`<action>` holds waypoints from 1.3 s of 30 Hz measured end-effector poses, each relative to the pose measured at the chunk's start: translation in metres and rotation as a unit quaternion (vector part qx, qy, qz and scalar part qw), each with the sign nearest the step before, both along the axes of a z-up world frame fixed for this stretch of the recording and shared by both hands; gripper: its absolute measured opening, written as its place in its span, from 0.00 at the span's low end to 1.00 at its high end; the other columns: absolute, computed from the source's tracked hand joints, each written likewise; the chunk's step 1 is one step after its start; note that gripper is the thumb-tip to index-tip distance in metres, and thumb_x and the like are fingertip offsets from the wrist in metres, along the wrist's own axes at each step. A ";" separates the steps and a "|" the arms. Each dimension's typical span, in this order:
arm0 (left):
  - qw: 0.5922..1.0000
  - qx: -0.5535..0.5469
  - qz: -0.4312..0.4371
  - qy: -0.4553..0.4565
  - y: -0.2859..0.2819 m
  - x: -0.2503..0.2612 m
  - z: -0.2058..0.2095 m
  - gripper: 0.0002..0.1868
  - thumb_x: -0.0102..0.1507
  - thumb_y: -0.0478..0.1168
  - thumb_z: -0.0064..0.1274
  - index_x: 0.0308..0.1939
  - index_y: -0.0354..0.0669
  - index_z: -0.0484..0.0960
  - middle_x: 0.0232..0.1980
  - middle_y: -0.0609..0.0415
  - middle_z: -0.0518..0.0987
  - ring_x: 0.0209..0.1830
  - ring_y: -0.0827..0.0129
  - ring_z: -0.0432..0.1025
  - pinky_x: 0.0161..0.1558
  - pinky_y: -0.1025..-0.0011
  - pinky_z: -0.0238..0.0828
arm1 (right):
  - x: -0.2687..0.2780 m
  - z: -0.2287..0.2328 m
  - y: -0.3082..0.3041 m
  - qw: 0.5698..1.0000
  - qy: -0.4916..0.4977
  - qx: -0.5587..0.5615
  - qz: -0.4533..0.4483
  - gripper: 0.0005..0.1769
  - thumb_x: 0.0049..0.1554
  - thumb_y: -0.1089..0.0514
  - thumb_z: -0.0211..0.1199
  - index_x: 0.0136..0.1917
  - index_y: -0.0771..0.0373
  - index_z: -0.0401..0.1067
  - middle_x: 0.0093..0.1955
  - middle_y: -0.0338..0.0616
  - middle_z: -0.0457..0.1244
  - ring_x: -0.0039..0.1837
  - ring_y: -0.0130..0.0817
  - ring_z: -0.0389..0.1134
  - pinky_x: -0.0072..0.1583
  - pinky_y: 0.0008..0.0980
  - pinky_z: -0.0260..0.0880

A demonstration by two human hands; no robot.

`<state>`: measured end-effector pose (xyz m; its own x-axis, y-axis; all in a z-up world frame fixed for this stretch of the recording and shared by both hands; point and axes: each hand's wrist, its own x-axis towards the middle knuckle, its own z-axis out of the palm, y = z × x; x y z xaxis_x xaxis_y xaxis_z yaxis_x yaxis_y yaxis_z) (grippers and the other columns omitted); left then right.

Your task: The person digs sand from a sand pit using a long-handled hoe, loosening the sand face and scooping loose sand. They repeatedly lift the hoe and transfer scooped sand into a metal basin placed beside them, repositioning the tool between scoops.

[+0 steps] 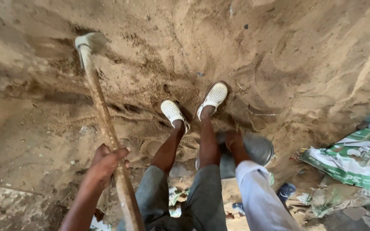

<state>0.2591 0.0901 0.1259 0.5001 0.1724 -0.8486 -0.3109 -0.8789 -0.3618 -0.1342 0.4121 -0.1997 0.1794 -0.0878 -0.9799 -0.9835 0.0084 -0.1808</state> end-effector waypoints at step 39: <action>0.930 -0.165 0.230 0.234 0.110 0.011 -0.010 0.12 0.72 0.48 0.45 0.40 0.47 0.76 0.25 0.54 0.73 0.22 0.62 0.67 0.23 0.62 0.66 | -0.466 0.482 -0.116 -0.093 -0.098 -0.451 -0.882 0.19 0.54 0.62 0.68 0.58 0.67 0.70 0.49 0.47 0.65 0.50 0.39 0.68 0.54 0.42 0.76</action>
